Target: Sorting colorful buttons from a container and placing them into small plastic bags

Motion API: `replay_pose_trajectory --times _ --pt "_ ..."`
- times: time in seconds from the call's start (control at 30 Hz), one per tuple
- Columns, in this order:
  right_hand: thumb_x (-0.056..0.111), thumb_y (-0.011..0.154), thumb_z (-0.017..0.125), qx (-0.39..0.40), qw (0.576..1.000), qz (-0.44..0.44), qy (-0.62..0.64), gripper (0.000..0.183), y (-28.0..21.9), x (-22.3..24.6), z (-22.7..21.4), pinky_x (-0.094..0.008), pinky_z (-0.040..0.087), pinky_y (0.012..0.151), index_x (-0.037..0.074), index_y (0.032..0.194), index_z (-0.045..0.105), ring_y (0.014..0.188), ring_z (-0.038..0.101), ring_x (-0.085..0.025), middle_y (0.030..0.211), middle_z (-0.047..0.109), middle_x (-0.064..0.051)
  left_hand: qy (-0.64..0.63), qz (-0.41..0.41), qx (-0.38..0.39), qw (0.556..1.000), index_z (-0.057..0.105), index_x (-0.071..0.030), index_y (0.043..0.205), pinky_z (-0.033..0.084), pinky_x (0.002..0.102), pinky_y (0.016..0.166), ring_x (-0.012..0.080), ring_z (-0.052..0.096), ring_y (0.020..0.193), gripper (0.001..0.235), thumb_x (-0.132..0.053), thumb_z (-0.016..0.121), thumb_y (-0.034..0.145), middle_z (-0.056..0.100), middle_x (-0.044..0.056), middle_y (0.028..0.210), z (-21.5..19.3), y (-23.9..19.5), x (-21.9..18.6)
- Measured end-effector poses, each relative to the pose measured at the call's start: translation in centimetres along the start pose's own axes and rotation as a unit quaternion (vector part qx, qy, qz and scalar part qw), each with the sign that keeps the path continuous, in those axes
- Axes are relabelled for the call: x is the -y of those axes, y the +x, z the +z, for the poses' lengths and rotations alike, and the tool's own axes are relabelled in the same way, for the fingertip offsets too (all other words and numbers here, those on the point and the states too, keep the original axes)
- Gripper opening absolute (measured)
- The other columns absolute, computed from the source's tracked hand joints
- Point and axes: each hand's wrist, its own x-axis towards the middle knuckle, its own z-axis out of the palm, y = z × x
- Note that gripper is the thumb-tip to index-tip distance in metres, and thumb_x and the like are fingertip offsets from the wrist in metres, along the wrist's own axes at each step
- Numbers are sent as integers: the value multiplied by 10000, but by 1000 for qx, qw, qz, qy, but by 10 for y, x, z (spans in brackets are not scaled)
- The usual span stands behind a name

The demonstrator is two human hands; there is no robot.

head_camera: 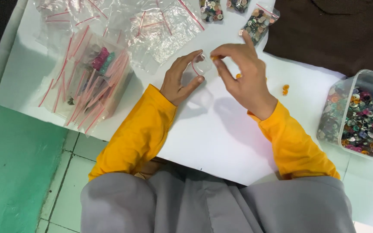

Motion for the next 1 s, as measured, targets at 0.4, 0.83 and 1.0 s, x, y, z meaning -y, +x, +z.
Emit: replay_pose_trajectory --times 0.4,0.83,1.0 --pt "66 1074 618 88 986 8 -143 162 -5 -44 -8 -522 312 1160 102 1198 716 1031 683 -241 1132 747 -44 -91 -27 -32 995 467 -117 1504 454 370 1121 220 630 1212 497 -413 524 1108 662 81 1305 -2 2 -8" --pt "-13 937 698 243 963 81 -88 66 -30 -91 13 -486 437 1157 9 992 727 1065 696 -375 1046 730 -166 -564 -181 63 803 402 65 1504 497 386 1085 245 655 1199 964 -714 507 946 648 186 1316 17 -1 42" --pt "3 984 793 90 992 49 68 113 2 -26 -36 -457 529 1014 43 1084 759 1064 700 -318 1169 716 -131 -559 -168 68 809 583 44 1371 564 372 962 264 722 1089 643 -479 574 997 714 222 1188 36 -6 26"
